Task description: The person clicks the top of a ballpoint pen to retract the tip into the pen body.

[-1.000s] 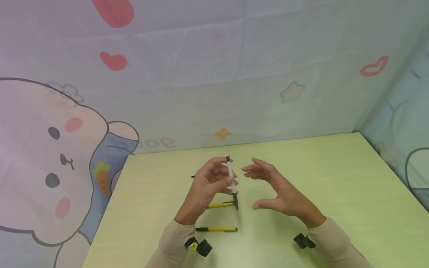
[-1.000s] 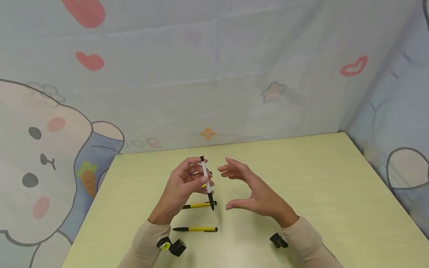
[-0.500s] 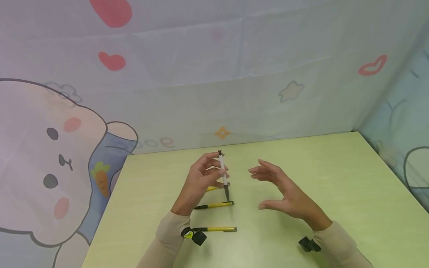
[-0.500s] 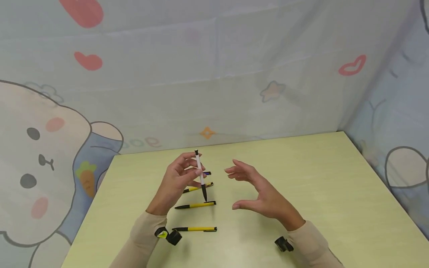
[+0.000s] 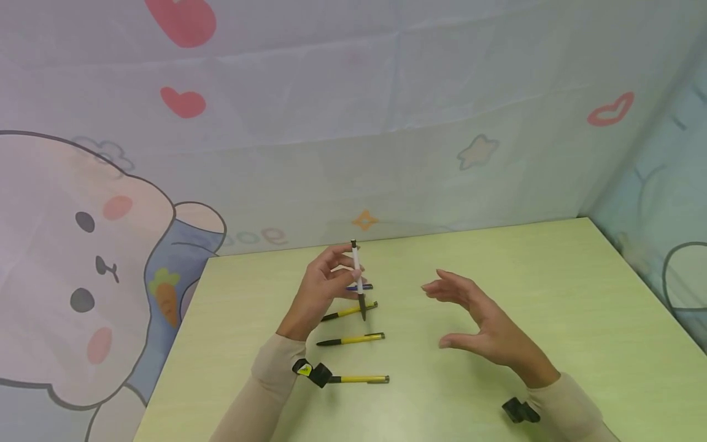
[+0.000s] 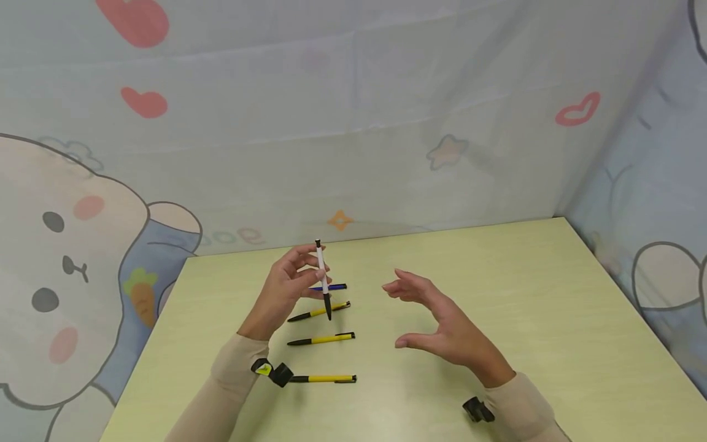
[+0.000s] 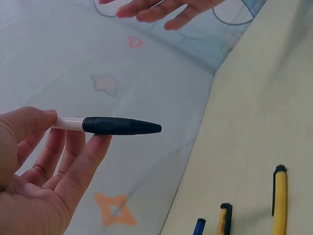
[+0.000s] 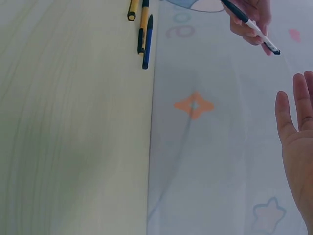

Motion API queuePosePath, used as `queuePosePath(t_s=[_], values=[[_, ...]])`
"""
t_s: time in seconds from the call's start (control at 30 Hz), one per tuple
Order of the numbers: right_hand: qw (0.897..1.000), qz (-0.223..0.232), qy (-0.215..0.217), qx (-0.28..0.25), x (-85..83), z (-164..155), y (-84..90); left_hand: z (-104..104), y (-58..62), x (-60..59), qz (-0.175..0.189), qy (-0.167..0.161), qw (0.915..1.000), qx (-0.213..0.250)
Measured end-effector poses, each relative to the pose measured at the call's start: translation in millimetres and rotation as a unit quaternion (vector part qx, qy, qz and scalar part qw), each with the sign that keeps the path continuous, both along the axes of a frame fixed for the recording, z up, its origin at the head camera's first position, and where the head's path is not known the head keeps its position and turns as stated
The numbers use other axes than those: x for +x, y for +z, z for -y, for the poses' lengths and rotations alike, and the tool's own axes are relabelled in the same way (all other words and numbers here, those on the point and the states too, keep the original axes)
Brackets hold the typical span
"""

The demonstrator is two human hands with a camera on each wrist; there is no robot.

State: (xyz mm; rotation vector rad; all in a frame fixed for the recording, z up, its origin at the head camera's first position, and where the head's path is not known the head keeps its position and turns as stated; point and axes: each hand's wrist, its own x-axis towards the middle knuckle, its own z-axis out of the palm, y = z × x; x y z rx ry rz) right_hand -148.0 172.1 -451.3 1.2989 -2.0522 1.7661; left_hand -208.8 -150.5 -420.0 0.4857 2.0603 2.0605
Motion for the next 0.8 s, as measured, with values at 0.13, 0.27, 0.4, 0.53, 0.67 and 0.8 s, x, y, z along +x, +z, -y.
queuePosePath(t_s=[0.13,0.27,0.4,0.53,0.67,0.8], values=[[1.0,-0.004,-0.001,-0.001,-1.0,-5,-4.1,4,-2.7,-8.3,0.005,0.005,0.9999,-0.013],[1.0,-0.015,-0.002,-0.004,-2.1,-10,-5.9,7,-5.1,-16.8,0.002,0.009,0.9997,-0.024],[1.0,-0.021,0.0,-0.017,-0.5,-13,-2.9,11,-7.2,-25.0,-0.008,0.003,0.9994,-0.033],[0.999,-0.023,-0.001,-0.031,4.6,-16,4.5,17,-10.3,-35.2,-0.02,-0.003,0.9985,-0.051],[0.999,-0.032,0.001,-0.044,9.3,-18,9.8,24,-12.2,-45.7,-0.025,0.0,0.9965,-0.079],[0.997,-0.045,0.008,-0.054,10.1,-21,6.8,28,-13.1,-54.6,-0.03,0.006,0.9934,-0.11]])
